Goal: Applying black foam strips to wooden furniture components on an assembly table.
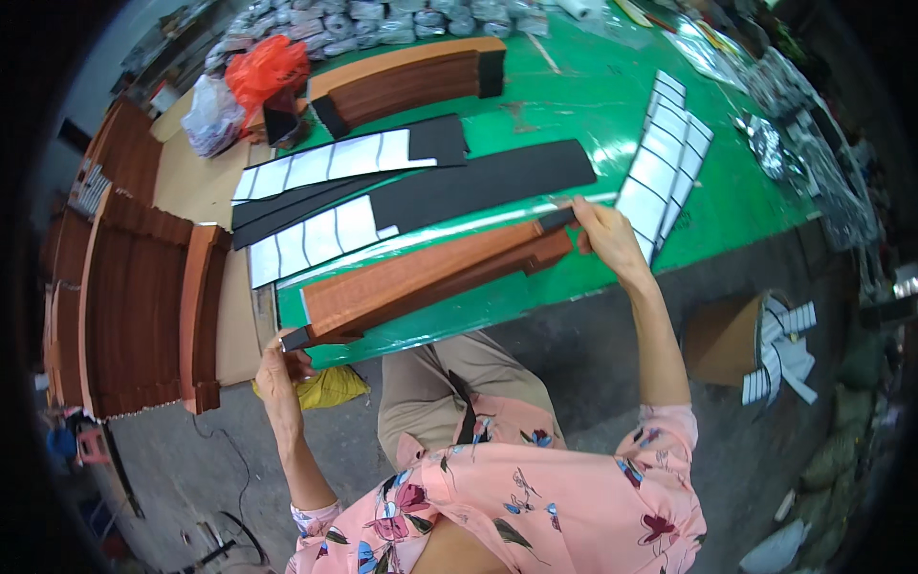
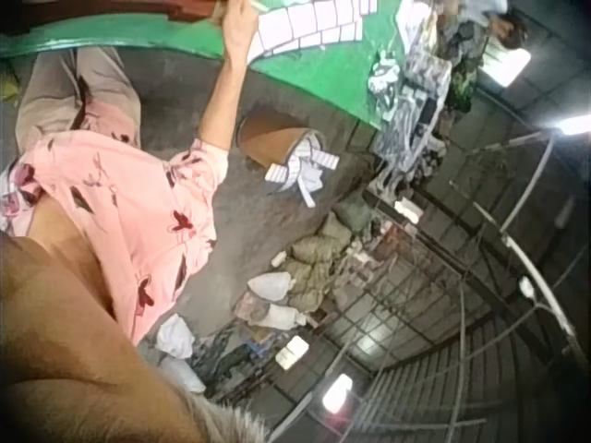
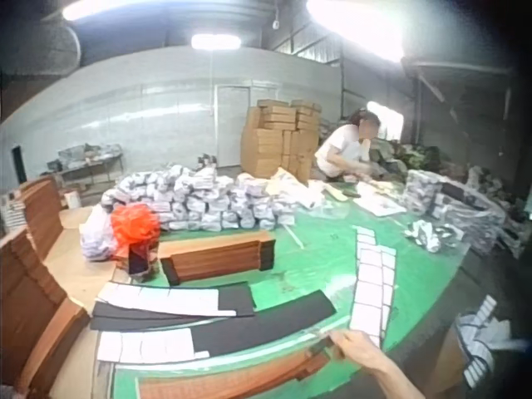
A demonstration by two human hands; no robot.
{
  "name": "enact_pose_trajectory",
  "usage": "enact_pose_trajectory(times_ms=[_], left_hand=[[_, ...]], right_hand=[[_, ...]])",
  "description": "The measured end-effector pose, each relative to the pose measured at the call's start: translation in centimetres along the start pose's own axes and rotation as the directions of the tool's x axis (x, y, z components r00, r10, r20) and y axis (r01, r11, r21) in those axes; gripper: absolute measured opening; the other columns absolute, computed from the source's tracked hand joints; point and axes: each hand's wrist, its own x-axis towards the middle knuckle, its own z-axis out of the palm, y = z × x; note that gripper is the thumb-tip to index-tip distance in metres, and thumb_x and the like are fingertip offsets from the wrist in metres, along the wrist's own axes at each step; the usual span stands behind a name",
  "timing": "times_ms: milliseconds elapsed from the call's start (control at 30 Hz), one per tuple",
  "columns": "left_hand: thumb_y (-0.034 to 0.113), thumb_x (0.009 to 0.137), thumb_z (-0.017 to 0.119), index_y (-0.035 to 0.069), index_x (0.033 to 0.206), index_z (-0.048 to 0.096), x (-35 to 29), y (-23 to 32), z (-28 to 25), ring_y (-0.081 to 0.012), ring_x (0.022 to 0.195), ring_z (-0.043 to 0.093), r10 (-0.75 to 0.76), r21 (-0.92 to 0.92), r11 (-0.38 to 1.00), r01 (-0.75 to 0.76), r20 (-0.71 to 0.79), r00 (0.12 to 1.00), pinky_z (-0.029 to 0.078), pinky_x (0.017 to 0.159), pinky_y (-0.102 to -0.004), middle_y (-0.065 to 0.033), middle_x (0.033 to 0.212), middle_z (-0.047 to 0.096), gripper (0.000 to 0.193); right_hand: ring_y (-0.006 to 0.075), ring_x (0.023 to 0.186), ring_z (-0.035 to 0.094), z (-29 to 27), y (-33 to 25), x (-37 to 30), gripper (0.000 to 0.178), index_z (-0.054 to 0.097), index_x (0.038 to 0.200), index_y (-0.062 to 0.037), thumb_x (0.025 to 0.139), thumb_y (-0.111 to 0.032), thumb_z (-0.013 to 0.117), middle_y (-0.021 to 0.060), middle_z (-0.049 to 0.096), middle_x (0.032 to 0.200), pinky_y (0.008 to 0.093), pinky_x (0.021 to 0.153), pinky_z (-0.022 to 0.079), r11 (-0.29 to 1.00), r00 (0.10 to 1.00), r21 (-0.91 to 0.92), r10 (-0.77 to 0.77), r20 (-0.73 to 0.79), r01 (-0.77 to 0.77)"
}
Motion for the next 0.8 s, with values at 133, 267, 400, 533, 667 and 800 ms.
enact_pose_trajectory(times_ms=[133,267,400,533,667,800], left_hand=[[0.044,0.1,0.033,-0.002,0.109,0.06,-0.2,0.7,-1.0,-0.0068,0.072,0.053,0.021,-0.099,0.995,-0.028,-0.075,0.997,0.039,0.06,-0.0211,-0.0039,0.081,0.058,0.054],[0.02,0.096,0.049,-0.006,0.111,0.056,5.5,6.2,-0.2,-0.0131,0.088,0.057,0.252,0.234,0.942,-0.241,-0.02,0.968,0.046,0.078,-0.0256,-0.0108,0.097,0.062,0.031],[0.012,0.092,0.055,-0.006,0.134,0.038,16.9,9.6,3.0,-0.0134,0.096,0.056,0.218,-0.041,0.976,-0.216,0.038,0.975,0.044,0.082,-0.0249,-0.013,0.117,0.057,0.048],[0.014,0.091,0.053,-0.006,0.132,0.042,29.2,9.5,5.9,-0.0111,0.095,0.054,0.252,0.043,0.967,-0.252,0.018,0.968,0.045,0.077,-0.0248,-0.0099,0.116,0.057,0.047],[0.014,0.09,0.052,0.0,0.132,0.047,36.0,9.4,8.9,-0.014,0.091,0.059,0.198,0.127,0.973,-0.195,-0.006,0.98,0.045,0.079,-0.0261,-0.0126,0.11,0.063,0.044],[0.02,0.088,0.053,0.0,0.131,0.046,42.0,4.9,9.5,-0.0291,0.115,0.055,0.308,0.257,0.92,-0.296,-0.006,0.952,0.041,0.094,-0.0332,-0.0224,0.122,0.057,0.048]], right_hand=[[0.0086,0.076,0.057,-0.2,-0.8,-0.8,0.03,0.067,0.1,-0.0016,0.094,-0.028,0.053,0.0008,0.061,0.086,0.0248,0.064,0.048,0.976,0.997,0.205,-0.082,0.017,0.076],[0.0117,0.091,0.058,-1.3,-4.0,1.8,0.029,0.061,0.114,-0.0004,0.091,-0.017,0.057,0.0029,0.062,0.1,0.0271,0.079,0.048,0.931,0.966,0.256,-0.247,-0.081,0.259],[0.0151,0.111,0.051,-1.9,-6.9,10.5,0.041,0.052,0.127,-0.0022,0.089,-0.017,0.057,0.0092,0.054,0.123,0.0277,0.092,0.041,0.855,0.929,0.364,-0.352,-0.119,0.37],[0.0203,0.117,0.051,0.0,-10.5,18.5,0.042,0.051,0.128,-0.0021,0.089,-0.016,0.058,0.015,0.054,0.126,0.0315,0.098,0.039,0.847,0.872,0.212,-0.458,-0.173,0.487],[0.0223,0.114,0.054,1.1,-10.8,25.9,0.041,0.053,0.127,-0.0049,0.088,-0.016,0.058,0.0182,0.055,0.125,0.0326,0.098,0.04,0.863,0.856,0.098,-0.465,-0.227,0.495],[0.0228,0.113,0.055,2.2,-10.0,30.2,0.041,0.054,0.127,-0.0074,0.088,-0.018,0.059,0.0187,0.056,0.124,0.0323,0.096,0.041,0.878,0.864,0.07,-0.447,-0.233,0.473]])
